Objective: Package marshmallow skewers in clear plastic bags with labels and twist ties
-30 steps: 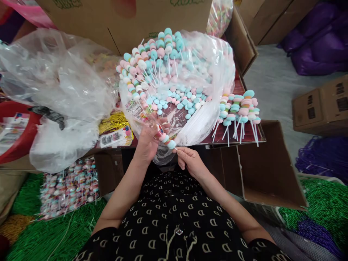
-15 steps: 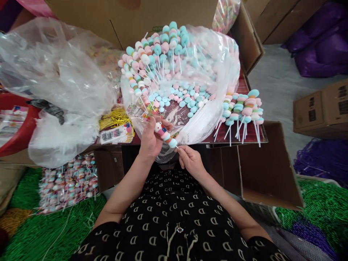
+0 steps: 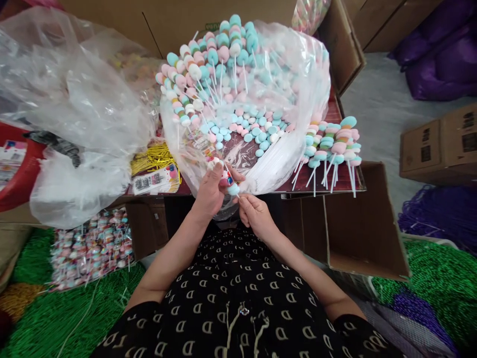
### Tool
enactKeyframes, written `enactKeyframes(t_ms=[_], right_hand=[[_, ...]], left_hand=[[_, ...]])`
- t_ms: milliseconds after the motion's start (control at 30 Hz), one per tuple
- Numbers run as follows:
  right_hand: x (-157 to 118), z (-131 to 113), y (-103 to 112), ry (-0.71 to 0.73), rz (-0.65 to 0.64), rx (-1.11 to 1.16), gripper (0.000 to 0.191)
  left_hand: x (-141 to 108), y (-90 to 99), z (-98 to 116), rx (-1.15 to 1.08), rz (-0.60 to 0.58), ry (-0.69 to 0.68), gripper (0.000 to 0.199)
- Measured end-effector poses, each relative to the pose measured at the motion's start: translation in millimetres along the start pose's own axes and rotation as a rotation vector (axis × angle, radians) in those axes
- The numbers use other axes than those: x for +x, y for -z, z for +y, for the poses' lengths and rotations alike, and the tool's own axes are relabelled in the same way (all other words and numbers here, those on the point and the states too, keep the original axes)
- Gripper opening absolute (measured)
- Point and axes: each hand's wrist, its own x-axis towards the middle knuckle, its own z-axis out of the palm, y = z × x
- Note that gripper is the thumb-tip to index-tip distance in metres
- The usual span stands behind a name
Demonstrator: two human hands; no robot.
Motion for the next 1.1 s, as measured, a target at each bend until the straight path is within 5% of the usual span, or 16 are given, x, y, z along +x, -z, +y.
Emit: enactKeyframes(t_ms=[233,567,733,933,1100], right_hand=[[3,2,8,-0.068,-0.106,0.085,0.05],[10,-3,-1,-0.037,-0.066,-0.003,0.052],[5,-4,3,0.158,0.062,-0.234,0.046],[3,2,-1,0.015,-0.007,-0.026,0.048],[3,3,4,-0.015,-0.091,0.01,0.047]], left_hand=[[-4,15.1,14,-0.037,-0.156,0.024,0.057],[3,-2.5,15,-0.033,0.074,-0.066,0.033],[6,-1.1,16,-0.087,0.12,-0.048,0.033],[-5,2.1,2,-0.033,-0.025,0.058,0.044],[-6,19.5,17,-0.071,-0.183,0.038,0.066]])
